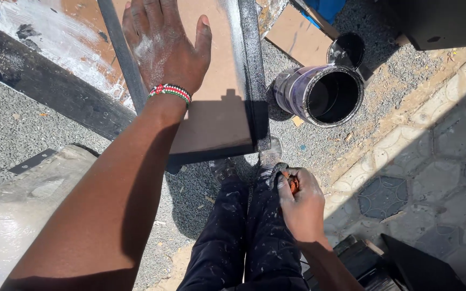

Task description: The person paints a dark rectangular wooden board with black paint using a cloth. They repeatedly dip the cloth into a paint can and wipe the surface of the board. Later, they flip the board to paint the edges and the lighter-colored back side.

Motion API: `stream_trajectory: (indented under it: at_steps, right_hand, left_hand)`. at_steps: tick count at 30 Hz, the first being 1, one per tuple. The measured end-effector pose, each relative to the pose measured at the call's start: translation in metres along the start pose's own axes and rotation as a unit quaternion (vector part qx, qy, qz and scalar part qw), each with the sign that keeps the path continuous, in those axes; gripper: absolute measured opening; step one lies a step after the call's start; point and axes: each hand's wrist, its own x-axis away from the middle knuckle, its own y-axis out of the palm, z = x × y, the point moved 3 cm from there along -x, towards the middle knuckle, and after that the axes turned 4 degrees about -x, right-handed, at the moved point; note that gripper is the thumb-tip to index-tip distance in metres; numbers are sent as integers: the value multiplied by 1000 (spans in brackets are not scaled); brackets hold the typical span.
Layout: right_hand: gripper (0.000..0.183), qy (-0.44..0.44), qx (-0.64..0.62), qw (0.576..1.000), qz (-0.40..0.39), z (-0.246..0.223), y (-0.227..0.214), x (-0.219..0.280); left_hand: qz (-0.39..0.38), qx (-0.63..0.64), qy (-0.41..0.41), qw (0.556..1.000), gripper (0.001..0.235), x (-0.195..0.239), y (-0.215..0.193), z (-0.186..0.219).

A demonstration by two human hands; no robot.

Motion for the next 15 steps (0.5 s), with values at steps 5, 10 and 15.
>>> stream_trajectory:
  at_steps: [5,10,15]
  right_hand:
    - [19,-83,-114,985,101,-56,-17,-29]
    - [14,-177,-7,977,118,-72,21,-59]
    - [20,-151,16,984,92,-79,12,-55]
  left_hand:
    - [8,6,4,1000,72,-3,-7,2]
    - [-9,-11,-3,1000,75,-2,-2,0]
    - [10,-12,0,1000,74,-2,-2,0]
